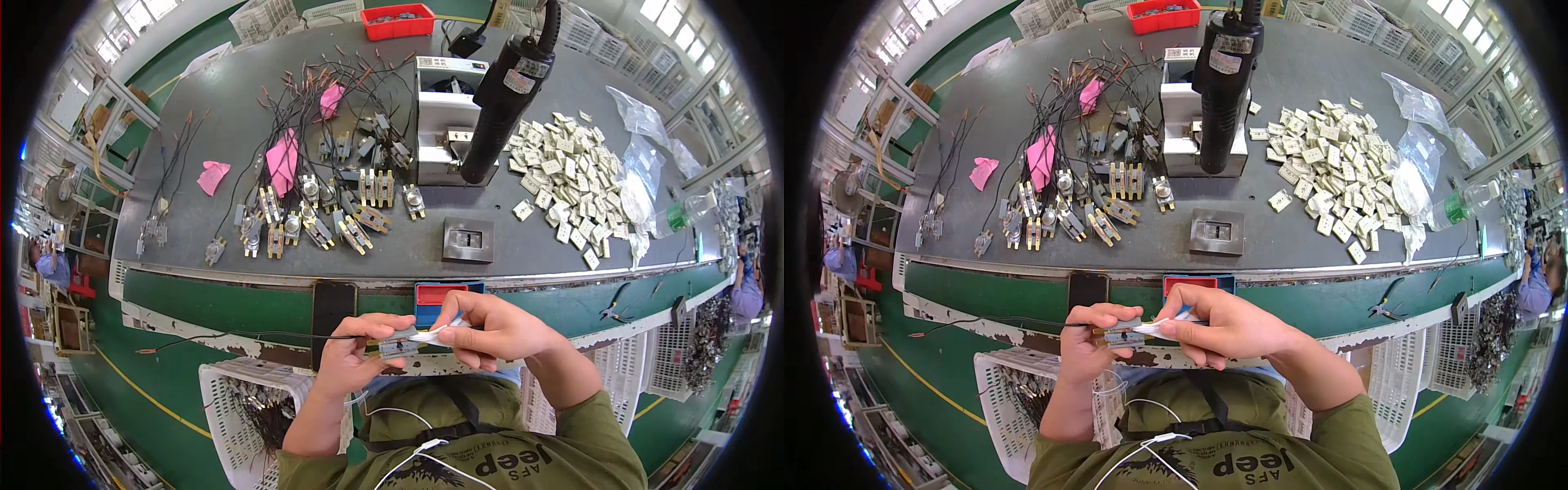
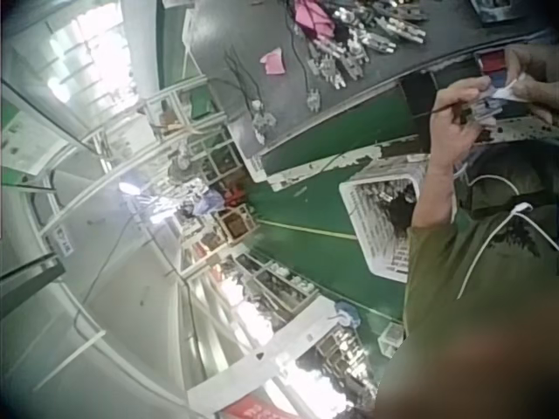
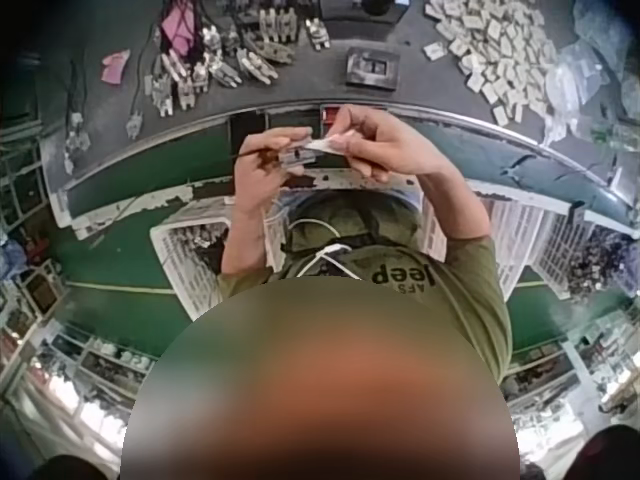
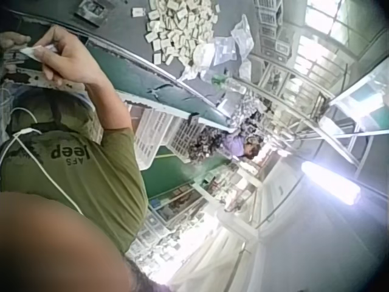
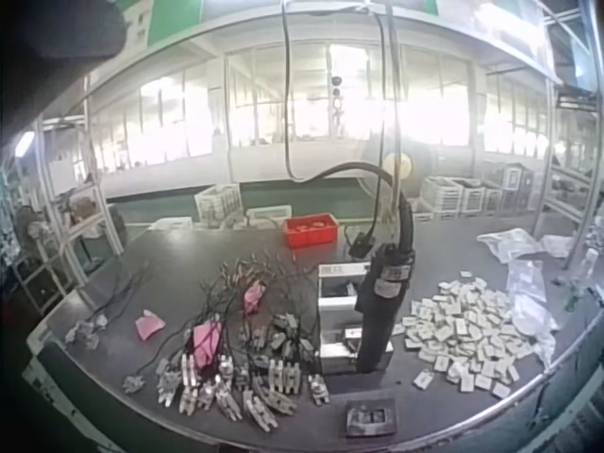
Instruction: Assembling electrical plugs or connectors by wrapping insulation material and organizing components.
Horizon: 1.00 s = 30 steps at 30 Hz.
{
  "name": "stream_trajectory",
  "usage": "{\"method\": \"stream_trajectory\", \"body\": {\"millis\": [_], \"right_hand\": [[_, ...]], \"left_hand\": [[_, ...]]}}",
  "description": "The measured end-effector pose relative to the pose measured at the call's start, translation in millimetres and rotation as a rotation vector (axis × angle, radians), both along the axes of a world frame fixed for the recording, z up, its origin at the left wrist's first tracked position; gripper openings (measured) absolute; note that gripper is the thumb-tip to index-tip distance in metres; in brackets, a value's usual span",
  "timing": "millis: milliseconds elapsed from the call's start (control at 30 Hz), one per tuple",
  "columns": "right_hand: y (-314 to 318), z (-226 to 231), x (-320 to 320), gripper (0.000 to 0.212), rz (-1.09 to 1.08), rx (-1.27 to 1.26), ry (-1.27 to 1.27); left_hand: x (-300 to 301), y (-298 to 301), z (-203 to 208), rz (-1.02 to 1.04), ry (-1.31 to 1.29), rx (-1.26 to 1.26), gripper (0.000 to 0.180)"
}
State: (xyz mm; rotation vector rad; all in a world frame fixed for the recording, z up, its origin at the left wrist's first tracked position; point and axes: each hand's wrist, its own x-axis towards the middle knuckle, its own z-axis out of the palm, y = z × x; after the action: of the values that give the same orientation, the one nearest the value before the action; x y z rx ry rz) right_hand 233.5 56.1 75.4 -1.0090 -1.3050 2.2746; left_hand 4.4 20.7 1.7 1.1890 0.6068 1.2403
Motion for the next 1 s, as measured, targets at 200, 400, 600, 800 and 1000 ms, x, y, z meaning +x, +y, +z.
{"method": "stream_trajectory", "body": {"millis": [200,400,600,800,1000], "right_hand": [[1.0,2.9,-1.5,0.022,0.011,0.016,-0.030],[0.5,4.6,-1.6,0.022,0.014,0.030,-0.043],[0.2,4.6,-0.9,0.022,0.005,0.034,-0.043],[-0.1,4.4,-1.6,0.021,0.013,0.045,-0.057],[-0.5,4.1,-0.9,0.019,0.001,0.038,-0.027]], "left_hand": [[-0.8,1.2,0.4,-0.003,-0.002,0.025,0.048],[-1.8,1.1,1.4,-0.006,0.009,0.013,0.048],[-0.8,0.9,3.5,0.004,0.016,0.007,0.048],[-1.4,0.1,2.9,-0.004,0.012,0.009,0.048],[-0.9,0.6,2.2,-0.006,0.010,-0.003,0.049]]}}
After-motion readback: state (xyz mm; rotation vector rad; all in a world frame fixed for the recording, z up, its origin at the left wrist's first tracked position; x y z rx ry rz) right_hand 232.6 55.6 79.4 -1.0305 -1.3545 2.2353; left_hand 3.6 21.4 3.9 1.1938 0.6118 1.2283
